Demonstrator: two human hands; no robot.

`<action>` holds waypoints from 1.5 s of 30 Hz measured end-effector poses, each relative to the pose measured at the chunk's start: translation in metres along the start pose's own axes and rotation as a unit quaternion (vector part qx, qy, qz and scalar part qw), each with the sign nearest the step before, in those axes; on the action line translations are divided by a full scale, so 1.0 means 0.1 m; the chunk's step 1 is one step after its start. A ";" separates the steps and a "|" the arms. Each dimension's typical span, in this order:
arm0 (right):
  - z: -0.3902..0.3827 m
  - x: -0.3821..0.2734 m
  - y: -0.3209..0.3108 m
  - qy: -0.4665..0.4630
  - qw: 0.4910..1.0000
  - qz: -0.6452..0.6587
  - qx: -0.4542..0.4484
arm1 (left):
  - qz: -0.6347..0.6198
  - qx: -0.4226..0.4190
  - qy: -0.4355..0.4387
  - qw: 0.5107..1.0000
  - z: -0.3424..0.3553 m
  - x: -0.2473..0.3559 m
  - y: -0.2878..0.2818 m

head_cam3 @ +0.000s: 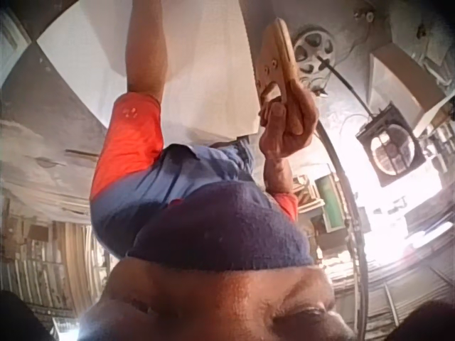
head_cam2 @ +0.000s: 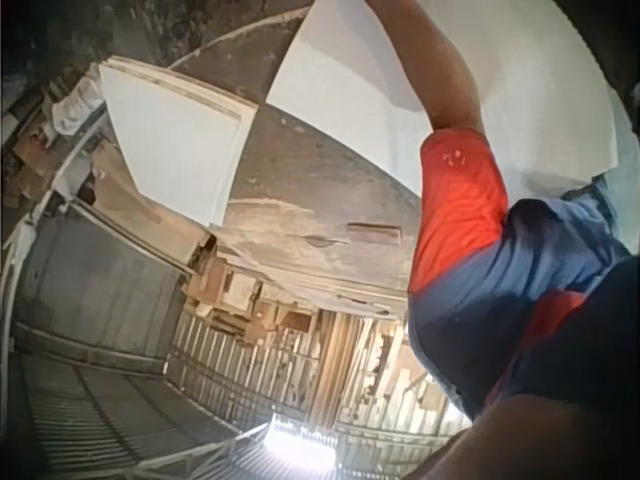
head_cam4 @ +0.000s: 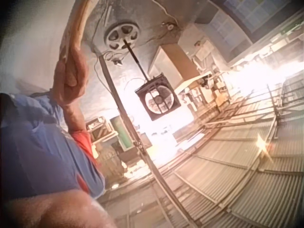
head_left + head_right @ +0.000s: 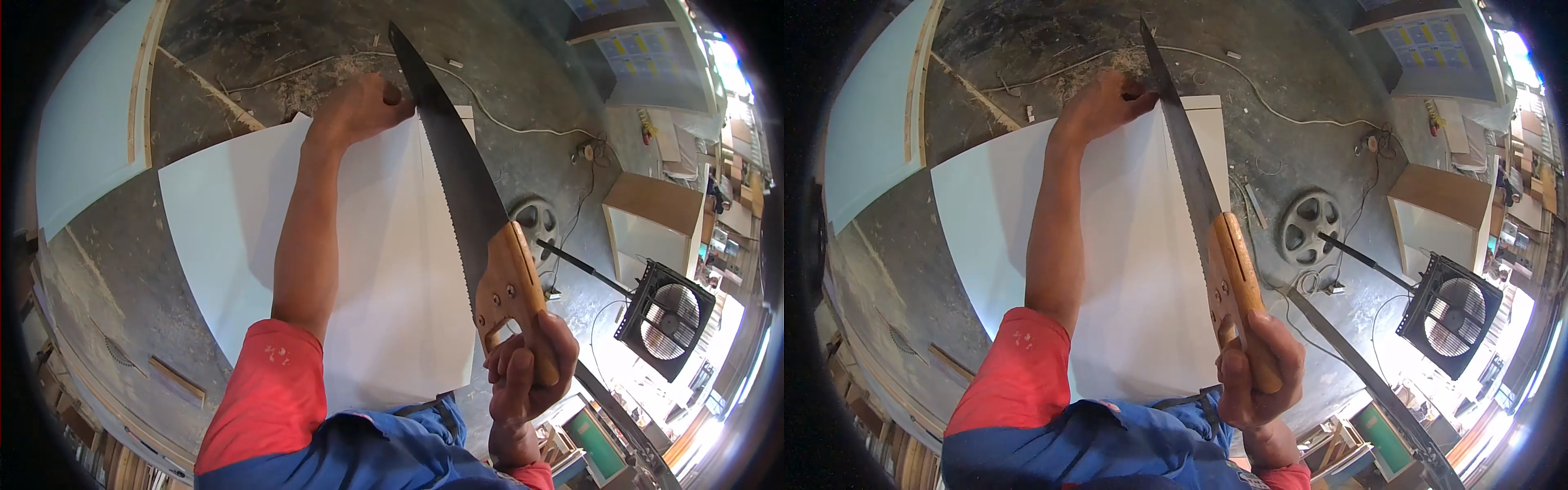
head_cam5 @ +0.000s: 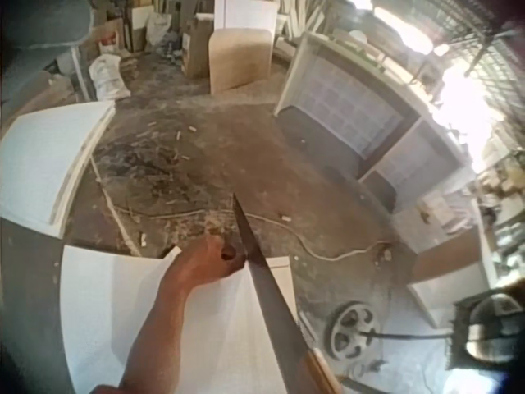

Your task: The person sands the edges of a white panel by hand using a block and then uses a hand saw to cut a corner off the panel.

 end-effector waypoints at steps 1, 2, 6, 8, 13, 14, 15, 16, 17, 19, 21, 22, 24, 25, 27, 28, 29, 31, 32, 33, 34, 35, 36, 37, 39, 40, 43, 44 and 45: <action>0.00 0.00 0.01 -0.003 1.000 -0.004 0.001 | -0.003 0.001 0.003 1.000 0.01 0.01 0.00; 0.01 0.00 0.03 -0.009 1.000 -0.024 -0.003 | -0.015 -0.008 0.005 1.000 0.03 0.02 0.01; 0.04 0.08 0.08 -0.023 0.998 -0.054 -0.012 | -0.024 -0.025 0.002 0.999 0.04 -0.02 0.05; 0.01 0.08 0.05 -0.004 0.997 -0.071 0.000 | -0.027 -0.039 -0.009 0.999 0.05 -0.04 0.08; -0.05 0.08 -0.02 0.026 0.996 -0.082 -0.019 | -0.027 -0.040 -0.007 0.999 0.03 -0.04 0.06; -0.02 0.08 0.00 0.055 0.996 -0.067 -0.008 | -0.032 -0.034 -0.009 0.999 0.02 -0.02 0.05; 0.01 0.08 0.02 0.083 0.995 -0.053 0.005 | -0.038 -0.029 -0.011 0.999 0.01 -0.01 0.05; 0.06 0.06 0.04 0.084 0.995 -0.053 0.006 | -0.038 -0.030 -0.010 0.999 0.01 -0.01 0.06; 0.12 0.03 0.07 0.080 0.995 -0.056 -0.015 | -0.040 -0.037 -0.005 0.999 0.02 -0.02 0.07; 0.16 -0.10 0.11 0.090 0.993 -0.056 -0.054 | -0.039 -0.042 -0.001 0.998 0.03 -0.09 0.06; 0.18 -0.21 0.12 0.110 0.993 -0.042 -0.034 | -0.028 -0.041 0.006 0.999 0.05 -0.08 0.06; 0.19 -0.26 0.12 0.130 0.991 -0.028 -0.013 | -0.031 -0.041 0.006 0.999 0.05 -0.05 0.06; 0.42 -0.27 0.21 0.142 0.988 -0.059 -0.004 | 0.012 -0.098 -0.012 0.995 0.07 0.02 0.05; 0.54 -0.25 0.30 0.141 0.988 -0.059 -0.018 | 0.015 -0.094 -0.016 0.995 0.03 -0.05 0.03; 0.70 -0.25 0.44 0.141 0.987 -0.065 -0.042 | -0.024 -0.022 0.037 0.999 -0.01 -0.09 0.02; 0.71 -0.32 0.38 0.075 0.991 -0.099 -0.049 | -0.027 -0.022 0.038 0.999 0.02 -0.07 0.02; 0.69 -0.45 0.37 0.090 0.994 -0.065 -0.023 | -0.019 -0.034 0.027 0.999 0.07 -0.04 0.03; 0.70 -0.60 0.48 0.098 0.990 -0.084 0.057 | -0.007 -0.047 0.011 0.999 0.05 -0.03 0.03; 0.79 -0.56 0.55 0.099 0.990 -0.084 0.056 | -0.012 -0.043 0.014 0.999 0.04 -0.04 0.03; 0.93 -0.52 0.61 0.102 0.991 -0.080 0.042 | -0.022 -0.040 0.026 0.999 0.07 0.02 0.05; 1.05 -0.48 0.68 0.105 0.992 -0.071 0.024 | -0.023 -0.039 0.028 0.999 0.06 0.00 0.04; 1.13 -0.40 0.71 0.113 0.992 -0.046 -0.018 | -0.034 -0.056 0.011 0.998 0.05 -0.04 0.05; 1.15 -0.38 0.73 0.110 0.993 -0.047 -0.017 | -0.045 -0.071 -0.007 0.996 0.05 -0.08 0.06; 1.16 -0.39 0.75 0.077 0.995 -0.054 -0.020 | -0.047 -0.070 -0.005 0.996 0.05 -0.10 0.06; 1.12 -0.32 0.78 0.042 0.997 -0.062 -0.025 | -0.098 -0.047 0.027 0.994 0.04 -0.14 0.06; 1.06 -0.28 0.77 -0.017 0.995 -0.097 -0.008 | -0.100 -0.045 0.025 0.994 0.03 -0.15 0.05; 1.02 -0.31 0.67 -0.047 0.988 -0.148 0.005 | -0.144 -0.036 0.049 0.988 0.02 -0.16 0.02; 1.03 -0.31 0.64 -0.017 0.987 -0.162 0.002 | -0.155 -0.035 0.057 0.986 0.02 -0.17 0.02; 1.07 -0.44 0.72 -0.006 0.983 -0.180 0.032 | -0.169 -0.038 0.070 0.982 0.04 -0.16 0.07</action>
Point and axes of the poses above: each hand's wrist, its own z-axis towards the middle knuckle, its own y-axis out of the palm, x = y × z, the point moved 3 cm from there along z, towards the middle knuckle, and after that the axes turned 3 degrees about z, right-handed, at the moved point
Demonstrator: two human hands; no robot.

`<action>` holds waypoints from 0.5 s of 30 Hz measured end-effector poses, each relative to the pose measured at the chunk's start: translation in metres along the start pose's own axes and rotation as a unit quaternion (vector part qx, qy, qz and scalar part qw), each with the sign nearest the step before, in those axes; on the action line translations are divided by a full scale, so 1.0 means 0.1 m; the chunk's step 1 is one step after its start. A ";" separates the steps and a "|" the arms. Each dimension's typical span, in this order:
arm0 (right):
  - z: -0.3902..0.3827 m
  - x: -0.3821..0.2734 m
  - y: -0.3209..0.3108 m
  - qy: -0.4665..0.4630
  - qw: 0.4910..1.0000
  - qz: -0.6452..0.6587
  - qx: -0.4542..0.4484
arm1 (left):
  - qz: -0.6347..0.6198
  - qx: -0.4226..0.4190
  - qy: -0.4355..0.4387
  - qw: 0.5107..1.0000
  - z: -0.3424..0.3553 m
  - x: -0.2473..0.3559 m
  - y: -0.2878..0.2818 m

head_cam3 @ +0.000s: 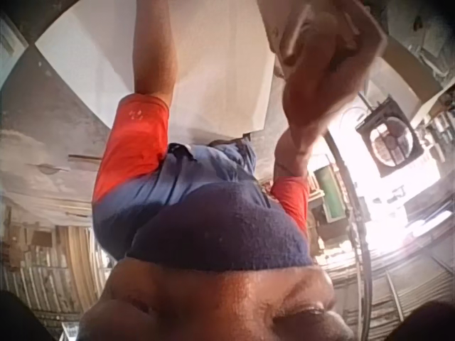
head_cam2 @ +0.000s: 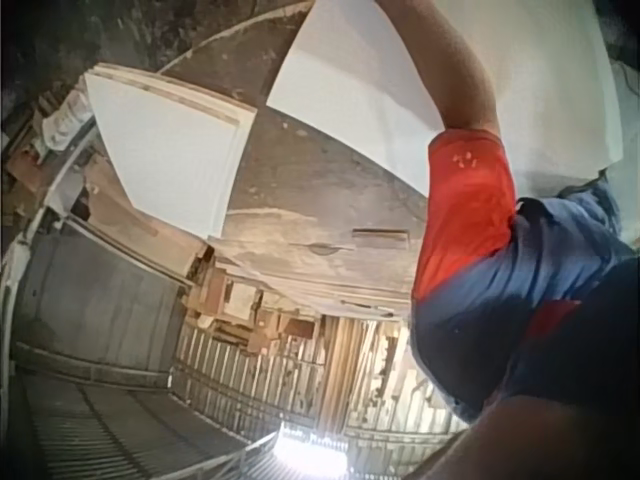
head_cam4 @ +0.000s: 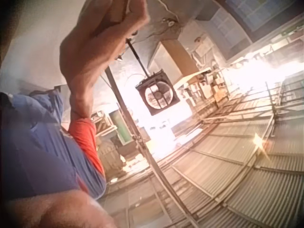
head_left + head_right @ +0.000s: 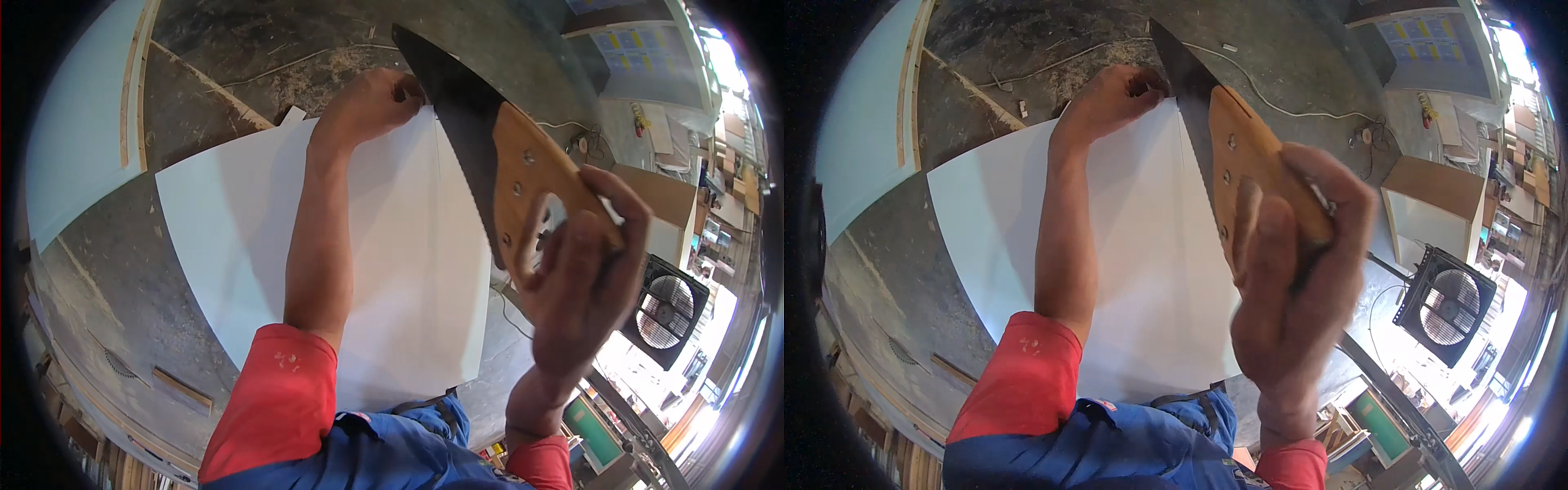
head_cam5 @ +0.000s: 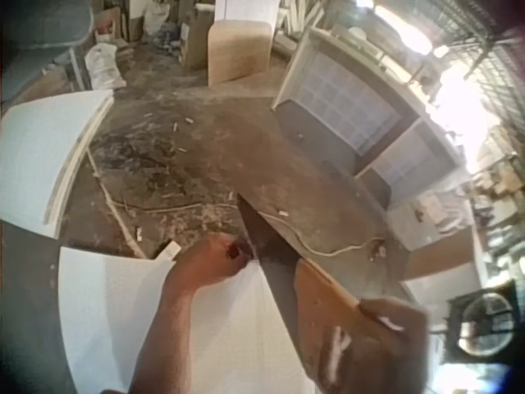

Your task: The person sands the edges of a white panel by hand using a block and then uses a hand saw to cut a corner off the panel.

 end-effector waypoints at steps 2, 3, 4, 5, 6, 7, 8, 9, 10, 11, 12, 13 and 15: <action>0.03 -0.31 -0.18 0.052 0.998 0.003 0.040 | 0.003 -0.004 0.006 1.000 0.02 0.04 -0.01; 0.00 -0.40 -0.22 0.089 0.994 0.045 0.036 | 0.019 -0.001 -0.004 1.000 -0.06 0.00 -0.11; 0.10 -0.31 -0.22 0.088 0.995 0.038 0.041 | 0.012 -0.004 0.002 1.000 -0.03 0.06 -0.08; 0.31 -0.24 -0.17 -0.069 0.996 -0.060 0.024 | 0.001 -0.009 0.002 1.000 -0.01 0.10 -0.04; 0.48 -0.13 -0.05 -0.220 0.964 -0.151 0.002 | -0.004 -0.015 -0.004 1.000 -0.01 0.09 -0.04; 0.53 -0.17 0.05 -0.365 0.900 -0.237 -0.021 | -0.004 -0.017 -0.002 1.000 -0.01 0.06 -0.05; 0.57 -0.14 0.08 -0.190 0.969 -0.146 -0.053 | -0.002 -0.031 -0.021 0.999 -0.03 -0.02 -0.05; 0.61 -0.15 0.15 -0.008 0.995 -0.055 -0.081 | -0.006 -0.045 -0.037 0.998 0.02 -0.08 0.00; 0.65 -0.26 0.04 -0.008 0.995 -0.052 -0.082 | -0.004 -0.043 -0.039 0.998 0.01 -0.04 -0.03; 0.61 -0.50 -0.09 -0.253 0.918 -0.266 -0.149 | 0.009 -0.025 -0.020 0.999 0.01 0.00 -0.06; 0.52 -0.60 -0.21 -0.467 0.735 -0.449 -0.200 | 0.021 -0.008 -0.003 1.000 -0.02 0.07 -0.07; 0.53 -0.62 -0.33 -0.467 0.737 -0.444 -0.205 | 0.022 -0.010 -0.010 1.000 -0.04 0.09 -0.07; 0.56 -0.62 -0.49 -0.443 0.777 -0.356 -0.272 | 0.000 0.009 -0.035 0.999 -0.06 0.12 -0.09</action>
Point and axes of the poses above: each hand's wrist, its own z-axis towards the middle knuckle, its own y-axis out of the palm, x = y × z, the point moved 3 cm from there along z, towards the middle knuckle, and after that the axes turned 3 degrees about z, right-handed, at the moved point
